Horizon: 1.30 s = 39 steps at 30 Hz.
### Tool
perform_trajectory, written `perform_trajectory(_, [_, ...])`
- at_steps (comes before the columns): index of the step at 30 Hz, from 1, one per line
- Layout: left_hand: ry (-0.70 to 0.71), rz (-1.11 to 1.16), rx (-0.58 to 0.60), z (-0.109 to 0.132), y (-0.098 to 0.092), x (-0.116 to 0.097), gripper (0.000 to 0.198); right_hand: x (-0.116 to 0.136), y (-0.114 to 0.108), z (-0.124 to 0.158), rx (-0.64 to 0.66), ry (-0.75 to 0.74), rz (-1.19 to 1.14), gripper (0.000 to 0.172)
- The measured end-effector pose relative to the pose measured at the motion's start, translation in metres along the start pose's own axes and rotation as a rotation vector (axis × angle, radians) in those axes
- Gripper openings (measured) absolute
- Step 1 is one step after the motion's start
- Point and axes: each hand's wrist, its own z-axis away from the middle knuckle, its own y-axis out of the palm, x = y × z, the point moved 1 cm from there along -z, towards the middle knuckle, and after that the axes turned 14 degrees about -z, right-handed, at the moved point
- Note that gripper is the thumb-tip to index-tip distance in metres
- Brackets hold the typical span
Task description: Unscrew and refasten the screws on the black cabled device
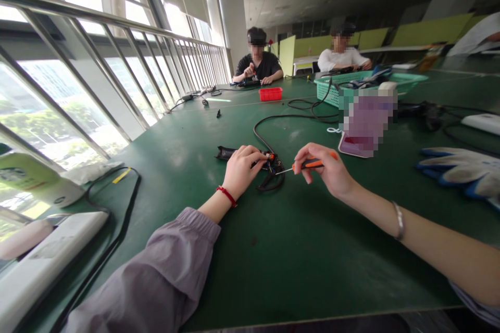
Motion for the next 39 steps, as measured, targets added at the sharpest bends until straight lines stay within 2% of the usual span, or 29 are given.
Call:
perform_trajectory(9, [0.032,-0.102,0.011,0.0,-0.001,-0.003,0.016,-0.001,-0.001,0.001,0.027,-0.028,0.067,0.028])
perform_trajectory(22, [0.207,-0.264,-0.076,-0.001,-0.001,0.0,0.027,0.005,0.004,0.004,0.077,-0.027,0.156,0.022])
perform_trajectory(28, [0.255,-0.264,-0.057,-0.001,0.0,0.002,0.027,0.003,0.005,0.004,0.103,-0.034,0.166,0.02])
perform_trajectory(39, [0.301,-0.334,0.015,-0.002,-0.006,-0.001,0.02,0.013,0.011,0.008,0.308,-0.04,0.403,0.012])
